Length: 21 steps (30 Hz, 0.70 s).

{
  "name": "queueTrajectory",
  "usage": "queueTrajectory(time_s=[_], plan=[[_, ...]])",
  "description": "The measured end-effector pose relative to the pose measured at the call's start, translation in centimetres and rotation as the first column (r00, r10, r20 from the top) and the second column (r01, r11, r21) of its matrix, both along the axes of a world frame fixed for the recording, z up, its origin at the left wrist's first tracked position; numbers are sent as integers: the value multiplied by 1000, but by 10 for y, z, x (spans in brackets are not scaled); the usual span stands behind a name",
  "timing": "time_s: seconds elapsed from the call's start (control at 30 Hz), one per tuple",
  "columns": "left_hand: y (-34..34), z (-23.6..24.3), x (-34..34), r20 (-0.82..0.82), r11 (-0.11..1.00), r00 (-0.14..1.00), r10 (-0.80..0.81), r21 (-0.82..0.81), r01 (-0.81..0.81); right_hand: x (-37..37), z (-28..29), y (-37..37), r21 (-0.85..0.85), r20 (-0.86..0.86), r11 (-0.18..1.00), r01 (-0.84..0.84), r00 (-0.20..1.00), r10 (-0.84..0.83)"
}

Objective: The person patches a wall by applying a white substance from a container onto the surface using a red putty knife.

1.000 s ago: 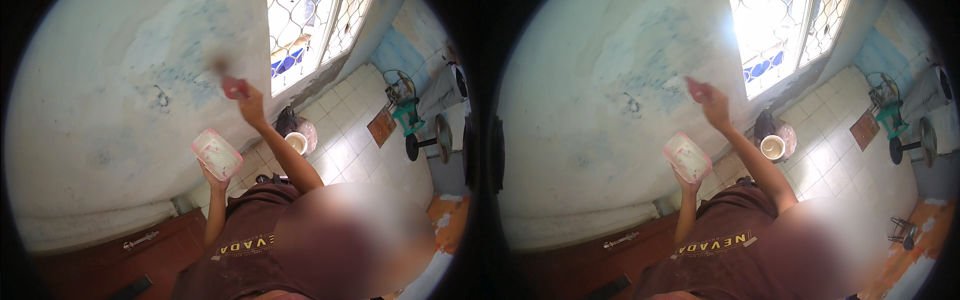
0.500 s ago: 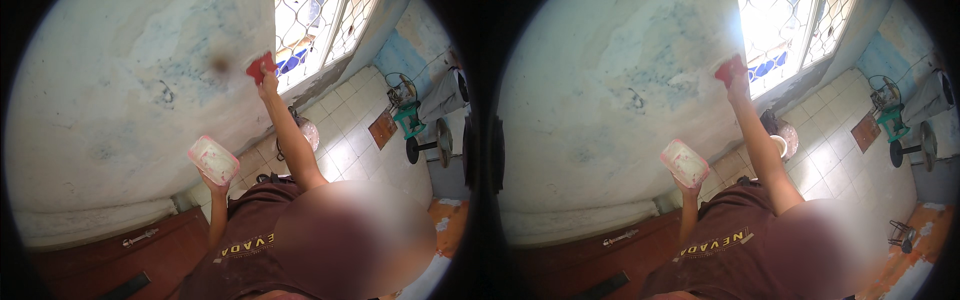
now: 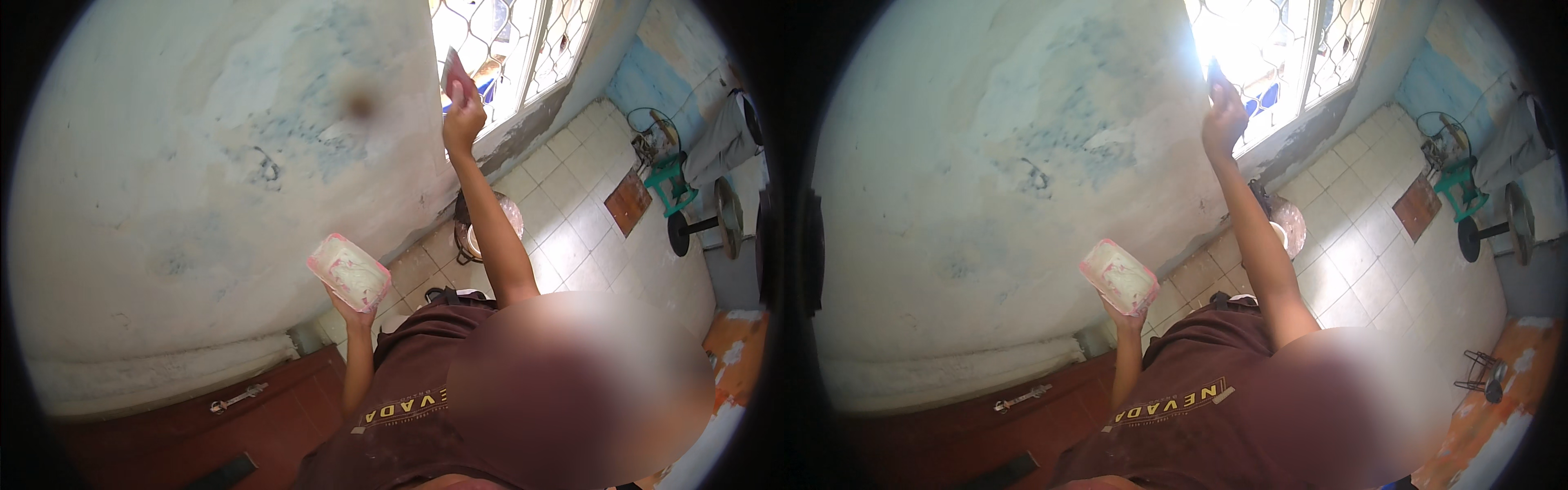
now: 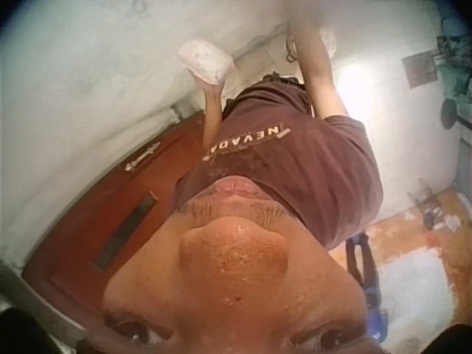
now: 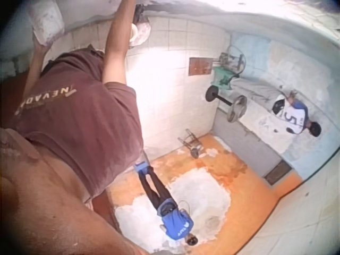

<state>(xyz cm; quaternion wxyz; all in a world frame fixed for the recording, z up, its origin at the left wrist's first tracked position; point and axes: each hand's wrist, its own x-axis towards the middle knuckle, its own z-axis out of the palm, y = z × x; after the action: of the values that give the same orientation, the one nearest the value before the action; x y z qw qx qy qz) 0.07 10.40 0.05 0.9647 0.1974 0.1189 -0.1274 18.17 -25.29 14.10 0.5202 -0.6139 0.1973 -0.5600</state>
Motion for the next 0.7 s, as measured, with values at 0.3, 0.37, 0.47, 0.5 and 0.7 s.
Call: queueTrajectory(time_s=[0.3, 0.37, 0.47, 0.5, 0.7], plan=[[-6, -25, 12, -53, 997, 996, -70, 42, 72, -5, -15, 117, -387, -56, 920, -64, 997, 46], [-6, -24, 11, -78, 993, 994, -74, 82, 80, -26, -18, 119, -396, -101, 896, -201, 979, 176], [-13, -10, 12, -21, 986, 995, -99, 133, 101, -33, -25, 87, -358, -40, 913, -194, 981, 192], [-15, -5, 15, 20, 985, 995, -103, 143, 99, -26, -18, 71, -286, -7, 950, -125, 992, 128], [-23, 19, 8, 107, 968, 979, -174, 200, 150, 16, 55, 9, -133, -124, 984, 117, 983, -134]])
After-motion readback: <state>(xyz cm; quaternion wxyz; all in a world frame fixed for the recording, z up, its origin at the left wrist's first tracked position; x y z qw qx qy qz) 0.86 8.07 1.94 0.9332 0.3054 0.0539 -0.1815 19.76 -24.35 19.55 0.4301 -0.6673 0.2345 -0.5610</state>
